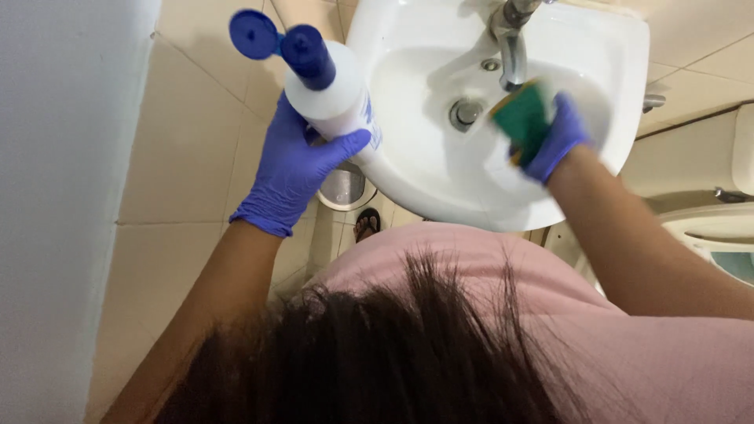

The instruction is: The person applies liquid cleaner from a white bottle onto a yellow sponge and scrubs the sink basin, faucet, and the wall above the sink. The person repeatedly applies cleaner and scrubs the same wall area and sink surfaces throughout the clip.

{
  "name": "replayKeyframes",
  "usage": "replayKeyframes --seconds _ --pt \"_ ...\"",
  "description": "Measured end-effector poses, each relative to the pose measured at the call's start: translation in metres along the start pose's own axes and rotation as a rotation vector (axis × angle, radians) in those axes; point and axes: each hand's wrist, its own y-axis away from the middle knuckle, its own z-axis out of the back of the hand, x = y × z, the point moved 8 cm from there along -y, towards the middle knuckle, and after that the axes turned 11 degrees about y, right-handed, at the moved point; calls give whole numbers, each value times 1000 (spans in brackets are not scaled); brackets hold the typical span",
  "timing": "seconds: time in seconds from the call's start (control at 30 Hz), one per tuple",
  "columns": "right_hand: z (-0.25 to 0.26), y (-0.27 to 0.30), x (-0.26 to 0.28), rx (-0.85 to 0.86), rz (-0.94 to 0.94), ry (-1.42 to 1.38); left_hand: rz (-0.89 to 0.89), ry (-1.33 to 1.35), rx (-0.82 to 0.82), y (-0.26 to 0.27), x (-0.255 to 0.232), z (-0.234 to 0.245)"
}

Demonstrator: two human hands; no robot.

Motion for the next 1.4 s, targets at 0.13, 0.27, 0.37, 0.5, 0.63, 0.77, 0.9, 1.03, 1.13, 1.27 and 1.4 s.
replayKeyframes --seconds 0.13,0.27,0.37,0.5,0.63,0.77,0.9,1.03,1.13,1.27,1.4 --pt "73 35 -10 -501 -405 1820 13 133 60 -1 1 -19" --pt "88 -8 1 -445 -349 2142 133 -25 102 -6 13 -34" --pt "63 -2 -39 -131 -95 2589 122 7 126 -7 -1 -45" --pt "72 11 -81 135 -225 2355 90 22 121 -10 7 -42" --pt "68 30 -84 -76 -262 2065 124 23 99 -4 -2 -34" --pt "72 14 -109 561 -119 2732 95 8 68 -4 3 -28" --pt "93 59 -149 1514 6 3066 19 40 109 -5 8 -24" --pt "99 28 -99 1081 105 3648 54 11 99 -4 9 -28" --pt "77 22 -73 758 149 3732 43 27 105 -4 11 -33" --pt "86 -58 -4 333 56 3219 35 31 151 -9 21 -44" --pt "57 37 -35 -288 -139 2068 70 3 190 -13 19 -55"
